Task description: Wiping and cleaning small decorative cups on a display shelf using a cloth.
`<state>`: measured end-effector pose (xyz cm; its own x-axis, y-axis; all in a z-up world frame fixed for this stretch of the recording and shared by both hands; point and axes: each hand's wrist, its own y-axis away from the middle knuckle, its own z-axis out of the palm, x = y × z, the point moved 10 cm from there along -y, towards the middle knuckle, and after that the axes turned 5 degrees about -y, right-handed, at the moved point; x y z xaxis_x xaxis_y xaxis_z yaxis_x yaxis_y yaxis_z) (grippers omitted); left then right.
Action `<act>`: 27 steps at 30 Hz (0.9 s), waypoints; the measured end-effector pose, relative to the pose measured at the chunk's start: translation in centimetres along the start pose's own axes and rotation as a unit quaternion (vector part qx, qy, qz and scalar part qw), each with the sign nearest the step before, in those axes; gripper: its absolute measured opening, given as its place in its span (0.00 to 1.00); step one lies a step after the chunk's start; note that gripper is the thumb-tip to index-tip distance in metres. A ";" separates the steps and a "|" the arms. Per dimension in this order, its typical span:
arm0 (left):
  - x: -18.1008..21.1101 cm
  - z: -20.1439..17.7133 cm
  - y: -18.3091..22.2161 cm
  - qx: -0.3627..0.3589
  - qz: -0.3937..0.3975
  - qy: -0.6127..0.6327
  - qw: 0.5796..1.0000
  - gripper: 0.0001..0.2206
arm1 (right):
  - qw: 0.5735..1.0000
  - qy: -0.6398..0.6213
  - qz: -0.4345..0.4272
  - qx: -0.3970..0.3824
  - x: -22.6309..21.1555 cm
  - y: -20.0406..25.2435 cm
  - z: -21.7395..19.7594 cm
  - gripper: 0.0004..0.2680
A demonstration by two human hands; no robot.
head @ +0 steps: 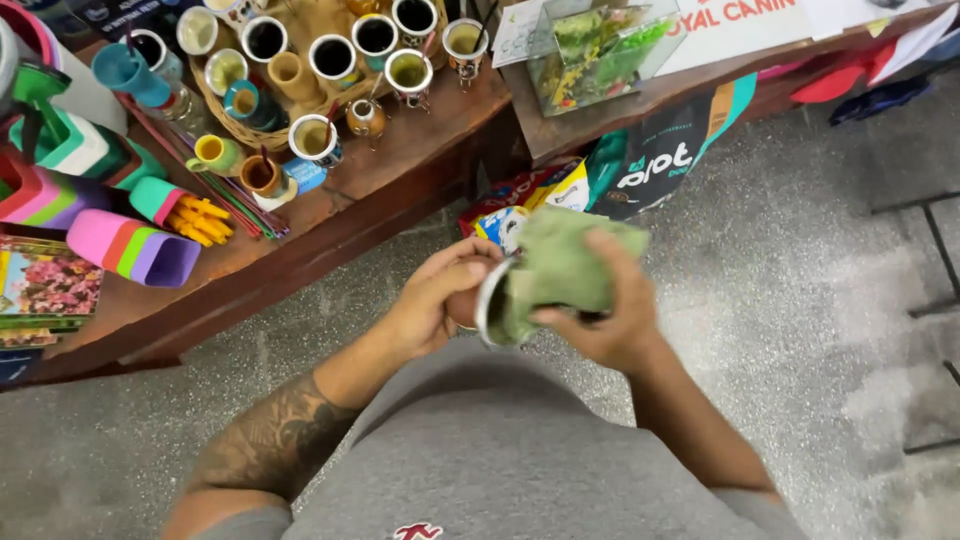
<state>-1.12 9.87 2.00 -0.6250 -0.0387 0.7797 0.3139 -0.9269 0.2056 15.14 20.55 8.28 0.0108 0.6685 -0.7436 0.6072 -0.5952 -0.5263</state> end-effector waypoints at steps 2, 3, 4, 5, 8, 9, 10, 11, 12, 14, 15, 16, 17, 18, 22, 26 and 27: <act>0.9 1.8 1.5 0.015 -0.017 -0.091 0.996 0.22 | 0.988 0.064 -0.138 -0.010 -5.5 -1.9 1.2 0.28; 1.4 2.5 2.3 0.031 -0.030 -0.181 0.982 0.25 | 0.953 0.125 -0.275 -0.023 -9.4 -2.0 2.4 0.15; 0.8 2.0 1.9 0.031 -0.029 -0.181 0.983 0.25 | 0.953 0.125 -0.276 -0.023 -10.4 -2.6 2.2 0.15; -0.2 1.7 1.6 0.019 -0.051 -0.172 0.984 0.21 | 0.950 0.124 -0.283 -0.054 -11.5 -3.1 2.7 0.14; 1.1 2.9 1.9 0.020 -0.063 -0.176 0.982 0.19 | 0.940 0.163 -0.293 -0.068 -10.0 -2.9 4.3 0.12; 2.4 3.5 2.2 0.032 -0.052 -0.188 0.980 0.20 | 0.931 0.205 -0.297 -0.051 -8.7 -2.5 4.7 0.12; 2.5 3.3 2.2 0.030 -0.051 -0.187 0.981 0.20 | 0.931 0.207 -0.298 -0.052 -8.8 -3.1 4.8 0.12; 3.5 2.9 2.1 0.043 -0.015 -0.251 0.967 0.19 | 0.933 0.237 -0.267 -0.031 -8.4 -4.1 4.6 0.12; 4.7 2.6 2.0 0.056 0.024 -0.314 0.947 0.17 | 0.934 0.266 -0.240 -0.009 -8.1 -5.3 4.3 0.12; 5.2 2.8 2.1 0.058 0.038 -0.338 0.939 0.17 | 0.933 0.292 -0.211 0.021 -10.7 -6.5 4.1 0.09; 5.5 2.8 2.1 0.059 0.048 -0.364 0.928 0.18 | 0.930 0.317 -0.177 0.051 -11.7 -7.2 3.6 0.06; 5.4 2.5 2.0 0.061 0.047 -0.362 0.929 0.18 | 0.931 0.316 -0.178 0.049 -10.0 -6.5 3.8 0.06; 5.4 2.2 1.9 0.063 0.049 -0.355 0.931 0.16 | 0.955 0.258 -0.145 -0.013 -7.4 -6.0 4.6 0.09; 5.3 2.0 1.7 0.063 0.052 -0.348 0.934 0.15 | 0.971 0.201 -0.111 -0.073 -4.8 -5.4 5.5 0.14; 4.1 0.5 1.9 0.090 0.022 -0.300 0.949 0.14 | 0.969 -0.117 0.020 -0.217 -5.2 -6.6 6.0 0.17; 3.1 0.1 2.0 0.092 0.001 -0.246 0.965 0.13 | 0.950 -0.172 0.024 -0.260 -5.6 -6.5 6.0 0.20; 2.7 0.2 2.0 0.090 -0.013 -0.237 0.967 0.13 | 0.971 -0.113 -0.050 -0.204 -5.5 -6.4 5.2 0.17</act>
<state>-2.04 8.01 4.61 -0.2501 0.1988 0.9476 0.4491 -0.8432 0.2954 7.10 18.36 13.60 -0.2108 0.5723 -0.7925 0.8610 -0.2752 -0.4277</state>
